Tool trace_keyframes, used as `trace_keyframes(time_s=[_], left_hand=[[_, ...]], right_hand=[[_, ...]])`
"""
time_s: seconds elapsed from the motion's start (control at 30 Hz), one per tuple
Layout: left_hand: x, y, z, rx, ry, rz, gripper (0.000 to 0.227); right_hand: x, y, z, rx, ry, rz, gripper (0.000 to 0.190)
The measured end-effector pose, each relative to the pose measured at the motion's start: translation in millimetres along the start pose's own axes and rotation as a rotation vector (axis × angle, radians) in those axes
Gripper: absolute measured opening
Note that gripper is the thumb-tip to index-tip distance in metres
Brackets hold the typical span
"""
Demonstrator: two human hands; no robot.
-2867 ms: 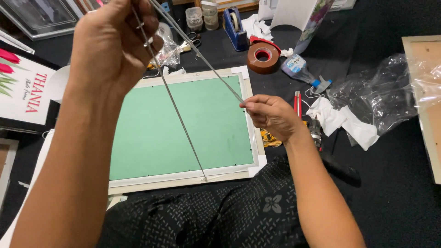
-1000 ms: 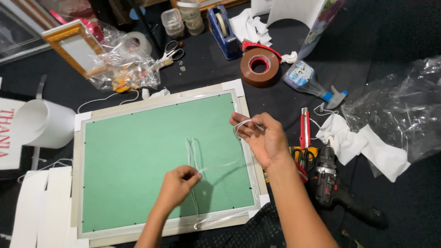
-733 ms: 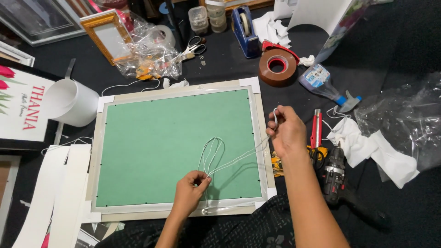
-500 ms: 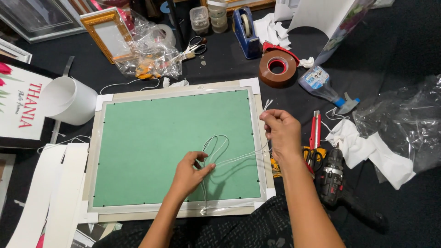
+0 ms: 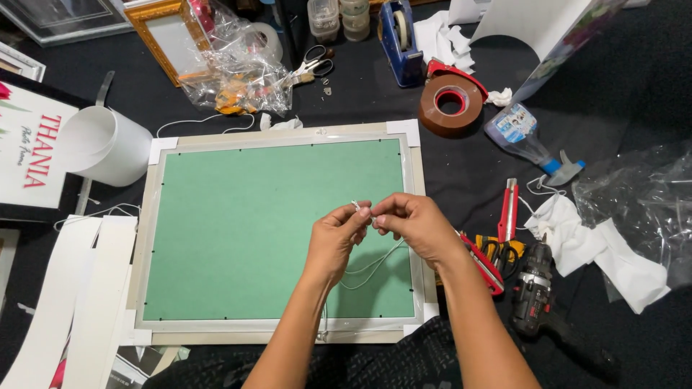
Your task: The person untangles a white wire and threads it through metal eyelets on the back of a framed board. They pull the wire taut, tie a knot, and trim the excess with scissors. The wire is then adjusted and secured to the frame.
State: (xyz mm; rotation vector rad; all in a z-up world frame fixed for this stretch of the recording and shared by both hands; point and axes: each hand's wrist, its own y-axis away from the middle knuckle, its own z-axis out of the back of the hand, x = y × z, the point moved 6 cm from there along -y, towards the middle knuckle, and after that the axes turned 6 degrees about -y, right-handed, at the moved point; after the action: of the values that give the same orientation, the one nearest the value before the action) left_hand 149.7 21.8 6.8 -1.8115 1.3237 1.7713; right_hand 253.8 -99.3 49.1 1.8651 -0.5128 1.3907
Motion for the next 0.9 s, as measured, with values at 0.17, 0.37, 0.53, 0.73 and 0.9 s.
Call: trace_keyframes(time_s=[0.17, 0.37, 0.53, 0.73, 0.9], left_hand=[[3, 2, 0, -0.062, -0.075, 0.024, 0.018], [15, -9, 11, -0.086, -0.177, 0.066, 0.027], [-7, -30, 3, 0.172, -0.496, -0.028, 0.027], [-18, -205, 84, -0.093, -1.373, -0.724, 0.036], [-25, -272, 93, -0.029, -1.573, -0.662, 0.031]], right_hand=[[-2, 3, -4, -0.005, 0.155, -0.047, 0.018], [-15, -6, -5, -0.005, 0.413, -0.059, 0.02], [-25, -10, 8, -0.111, 0.747, -0.038, 0.018], [-15, -7, 3, -0.247, 0.47, -0.064, 0.015], [-24, -29, -2, -0.263, 0.322, -0.074, 0.023]])
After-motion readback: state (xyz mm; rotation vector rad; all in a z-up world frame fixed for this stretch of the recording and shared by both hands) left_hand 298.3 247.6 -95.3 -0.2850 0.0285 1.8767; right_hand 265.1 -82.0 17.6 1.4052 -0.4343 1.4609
